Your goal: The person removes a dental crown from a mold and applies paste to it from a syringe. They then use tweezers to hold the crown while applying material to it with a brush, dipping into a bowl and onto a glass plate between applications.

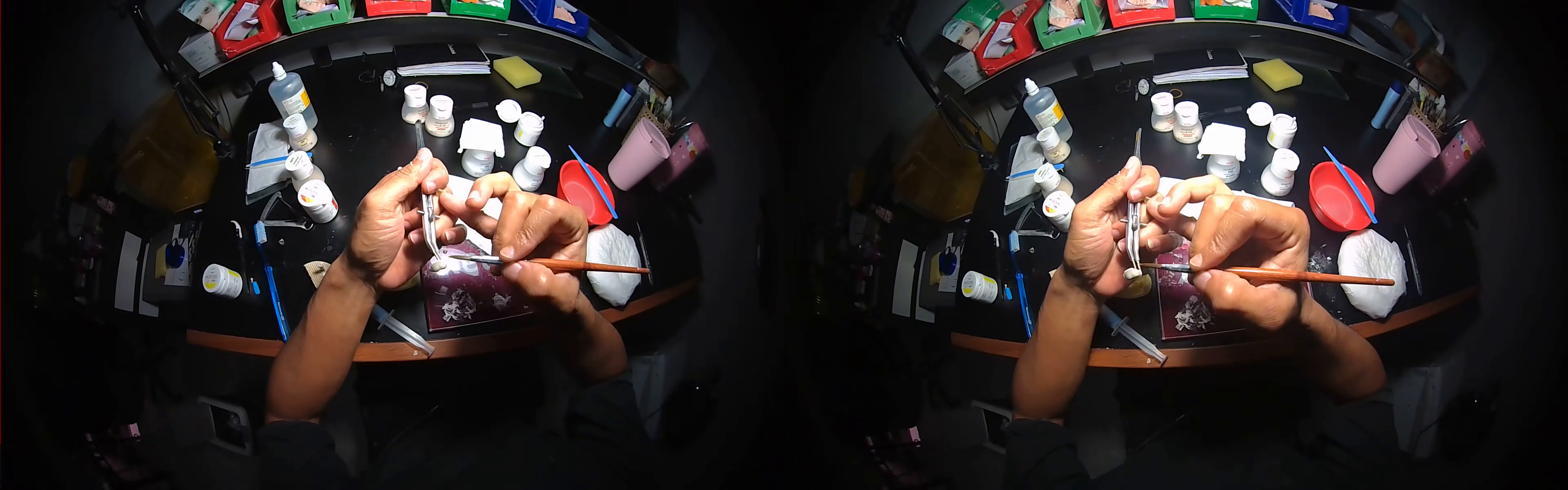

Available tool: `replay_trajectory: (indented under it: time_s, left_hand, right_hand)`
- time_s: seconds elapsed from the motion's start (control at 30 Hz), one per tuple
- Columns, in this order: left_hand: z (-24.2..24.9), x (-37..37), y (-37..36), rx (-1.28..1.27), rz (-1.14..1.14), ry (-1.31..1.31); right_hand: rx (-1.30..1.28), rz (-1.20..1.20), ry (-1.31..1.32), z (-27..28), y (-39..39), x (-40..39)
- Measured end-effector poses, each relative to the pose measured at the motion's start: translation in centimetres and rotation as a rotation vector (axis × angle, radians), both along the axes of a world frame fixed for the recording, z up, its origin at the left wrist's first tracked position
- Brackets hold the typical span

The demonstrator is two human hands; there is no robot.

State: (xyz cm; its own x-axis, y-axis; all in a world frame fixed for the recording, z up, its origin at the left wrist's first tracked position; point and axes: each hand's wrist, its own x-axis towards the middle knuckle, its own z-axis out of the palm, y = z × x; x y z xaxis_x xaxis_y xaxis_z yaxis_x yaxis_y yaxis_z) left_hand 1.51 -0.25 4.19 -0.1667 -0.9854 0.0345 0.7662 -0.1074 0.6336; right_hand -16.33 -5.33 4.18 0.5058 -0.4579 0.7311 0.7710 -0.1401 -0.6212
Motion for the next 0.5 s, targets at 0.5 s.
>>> replay_trajectory:
  time_s: [0.5]
  left_hand:
    - [-0.01, -0.11, -0.04, -0.018, -0.045, 0.043]
  right_hand:
    - [-0.034, -0.107, 0.051, -0.25, 0.05, 0.00]
